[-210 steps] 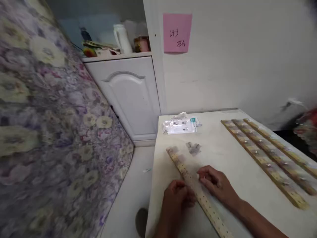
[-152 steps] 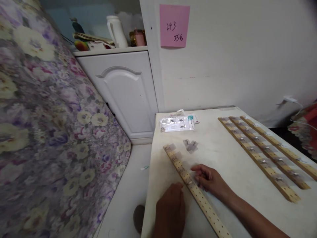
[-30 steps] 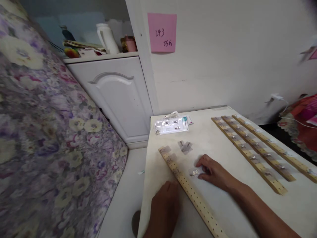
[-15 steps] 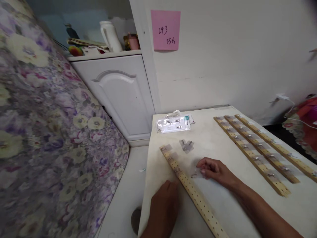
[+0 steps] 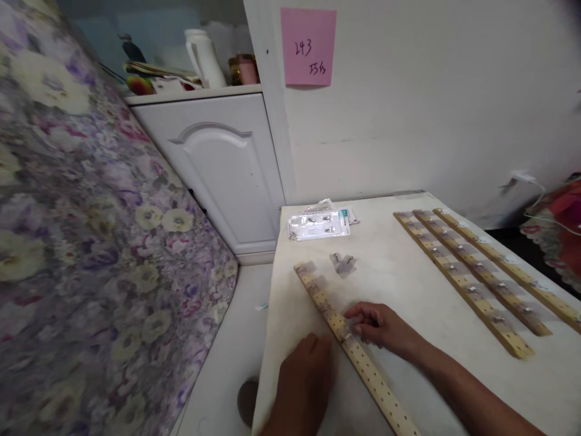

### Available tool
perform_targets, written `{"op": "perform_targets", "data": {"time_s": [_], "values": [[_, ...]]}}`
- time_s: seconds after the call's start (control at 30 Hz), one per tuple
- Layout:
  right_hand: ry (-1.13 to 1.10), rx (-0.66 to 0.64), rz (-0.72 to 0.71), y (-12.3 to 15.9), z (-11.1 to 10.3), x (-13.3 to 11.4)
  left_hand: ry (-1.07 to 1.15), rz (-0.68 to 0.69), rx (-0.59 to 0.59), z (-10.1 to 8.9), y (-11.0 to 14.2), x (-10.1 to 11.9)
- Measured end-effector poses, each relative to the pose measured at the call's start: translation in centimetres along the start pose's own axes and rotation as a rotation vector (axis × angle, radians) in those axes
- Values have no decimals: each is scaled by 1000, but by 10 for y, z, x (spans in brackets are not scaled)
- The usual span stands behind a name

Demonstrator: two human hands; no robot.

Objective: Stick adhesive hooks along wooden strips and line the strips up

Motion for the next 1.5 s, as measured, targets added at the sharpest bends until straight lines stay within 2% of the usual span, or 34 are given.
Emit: {"op": "perform_targets", "data": {"time_s": [0.63, 1.03, 1.5], "values": [[-65, 36, 65, -2, 2, 3, -155, 67, -4, 8, 3, 10], [-40, 49, 85, 0, 4, -3, -159, 333, 237, 27, 18, 23], [-55, 62, 51, -1, 4, -3, -223, 250, 154, 35, 11, 20]]}}
Point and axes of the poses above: each hand's wrist, its own y-axis away from the middle knuckle, its own z-axis out of the palm, x = y × z, the point moved 9 cm from there along -y, towards the middle knuckle, and after that the axes turned 1 degree about x, right-handed, at the moved point
